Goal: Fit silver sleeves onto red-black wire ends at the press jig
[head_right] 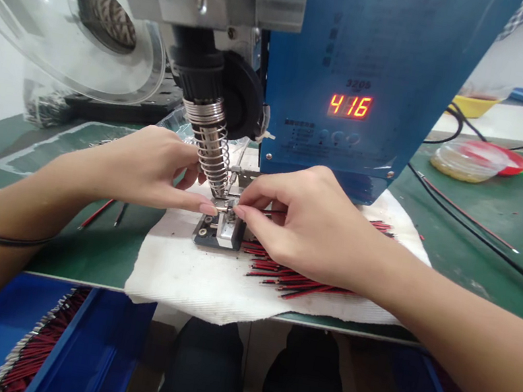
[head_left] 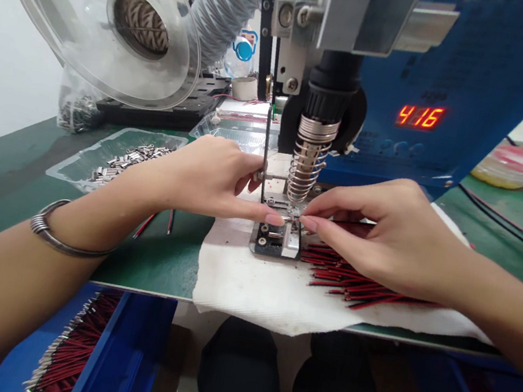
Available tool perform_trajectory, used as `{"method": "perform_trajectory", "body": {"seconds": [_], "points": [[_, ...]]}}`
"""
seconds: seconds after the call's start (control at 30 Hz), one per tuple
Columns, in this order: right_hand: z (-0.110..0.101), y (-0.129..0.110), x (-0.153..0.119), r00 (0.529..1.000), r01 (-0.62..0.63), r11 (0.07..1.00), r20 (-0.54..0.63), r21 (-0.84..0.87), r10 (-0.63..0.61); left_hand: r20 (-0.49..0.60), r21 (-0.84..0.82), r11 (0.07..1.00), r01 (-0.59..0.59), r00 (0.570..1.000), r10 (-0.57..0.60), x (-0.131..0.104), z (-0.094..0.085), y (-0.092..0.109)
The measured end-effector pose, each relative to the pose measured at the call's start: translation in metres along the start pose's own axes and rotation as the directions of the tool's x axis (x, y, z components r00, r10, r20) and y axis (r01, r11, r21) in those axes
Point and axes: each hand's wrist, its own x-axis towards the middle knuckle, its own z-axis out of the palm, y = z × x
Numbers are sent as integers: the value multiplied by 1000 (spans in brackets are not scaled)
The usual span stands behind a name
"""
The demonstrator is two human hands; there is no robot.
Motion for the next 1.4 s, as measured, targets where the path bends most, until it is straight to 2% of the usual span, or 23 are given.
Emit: {"method": "perform_trajectory", "body": {"seconds": [0.13, 0.4, 0.63, 0.93, 1.4], "points": [[-1, 0, 0, 1000, -7, 1000, 7, 7, 7, 2, -16, 1000, 2, 1000, -2, -1, 0, -1], [-2, 1, -1, 998, 54, 998, 15, -17, -54, 8, -37, 999, 7, 1000, -6, 1, 0, 0], [0, 1, -1, 1000, 16, 1000, 0, -1, -16, 17, -48, 999, 20, 1000, -20, 1, 0, 1], [1, 5, -2, 994, 112, 993, 14, -31, -111, 25, -36, 999, 6, 1000, -5, -1, -1, 0], [0, 7, -2, 986, 169, 984, 0, -57, -169, 37, -65, 998, 5, 999, -2, 0, 0, -1]]}}
